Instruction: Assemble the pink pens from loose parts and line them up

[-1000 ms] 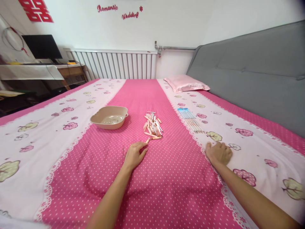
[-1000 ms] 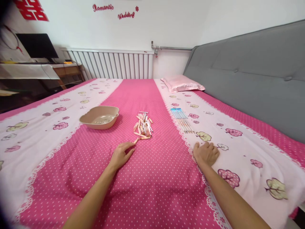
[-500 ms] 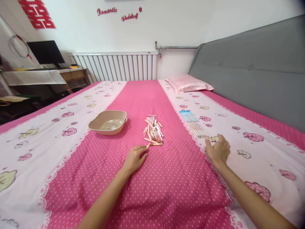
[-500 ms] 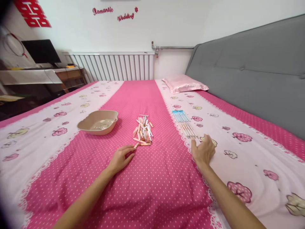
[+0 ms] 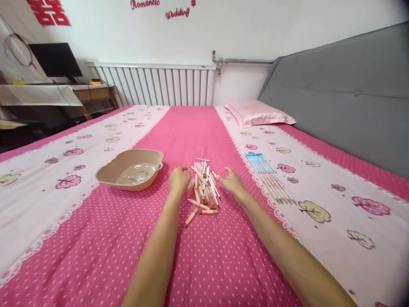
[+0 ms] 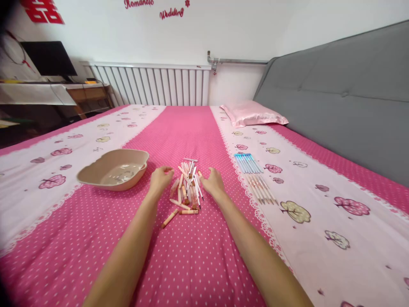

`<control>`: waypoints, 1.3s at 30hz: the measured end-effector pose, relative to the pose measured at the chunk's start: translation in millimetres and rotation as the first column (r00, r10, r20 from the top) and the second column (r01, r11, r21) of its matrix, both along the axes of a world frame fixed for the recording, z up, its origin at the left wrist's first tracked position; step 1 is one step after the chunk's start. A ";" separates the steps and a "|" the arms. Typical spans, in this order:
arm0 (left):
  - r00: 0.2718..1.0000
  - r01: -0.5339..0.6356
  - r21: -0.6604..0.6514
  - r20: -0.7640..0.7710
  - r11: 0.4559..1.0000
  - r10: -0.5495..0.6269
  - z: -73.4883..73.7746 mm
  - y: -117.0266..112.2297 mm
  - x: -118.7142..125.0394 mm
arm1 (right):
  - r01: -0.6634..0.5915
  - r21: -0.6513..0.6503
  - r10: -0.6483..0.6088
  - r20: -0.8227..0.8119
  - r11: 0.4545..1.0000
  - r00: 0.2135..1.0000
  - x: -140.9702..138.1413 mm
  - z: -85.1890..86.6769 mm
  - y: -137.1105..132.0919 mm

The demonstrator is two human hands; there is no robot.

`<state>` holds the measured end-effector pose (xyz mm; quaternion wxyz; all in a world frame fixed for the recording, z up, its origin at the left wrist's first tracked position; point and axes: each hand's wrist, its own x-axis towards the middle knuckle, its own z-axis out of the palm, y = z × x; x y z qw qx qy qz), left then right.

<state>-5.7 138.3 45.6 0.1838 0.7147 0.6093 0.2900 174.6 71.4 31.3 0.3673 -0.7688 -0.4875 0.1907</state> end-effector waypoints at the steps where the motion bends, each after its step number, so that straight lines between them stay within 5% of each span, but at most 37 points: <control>1: 1.000 -0.013 -0.008 0.001 1.000 0.013 -8.7 0.7 1.5 | -0.014 0.000 0.014 0.005 1.000 1.000 1.8 -2.8 10.7; 5: 1.000 0.019 -0.037 0.000 0.999 -0.019 -31.1 -1.5 -2.9 | -0.029 -0.004 0.029 0.030 1.000 0.999 13.2 -13.3 62.0; 10: 0.998 0.039 -0.091 -0.043 0.995 -0.043 -28.2 -2.8 -11.8 | -0.047 -0.009 0.047 0.056 0.999 0.997 18.4 -31.5 124.2; 14: 0.991 0.099 -0.155 -0.072 0.983 -0.111 -26.1 -7.1 -10.1 | -0.125 -0.021 0.127 0.087 0.992 0.988 13.7 -44.0 145.4; 20: 0.975 0.137 -0.196 -0.149 0.971 -0.167 -26.3 -14.6 -1.6 | -0.186 -0.073 0.192 0.081 0.980 0.978 16.2 -42.6 132.3; 29: 0.971 0.174 -0.189 -0.131 0.967 -0.200 -25.4 -14.0 -1.0 | -0.027 -0.102 0.018 -0.080 0.994 0.997 27.3 -36.7 69.8; 36: 0.969 0.188 -0.209 -0.117 0.960 -0.216 -24.0 -14.0 -4.2 | -0.181 0.032 0.184 -0.168 0.983 0.969 15.7 -34.1 56.6; 39: 0.970 0.192 -0.229 -0.107 0.954 -0.220 -22.0 -14.4 -4.1 | -0.372 0.055 0.376 -0.079 0.926 0.923 19.0 -24.2 54.0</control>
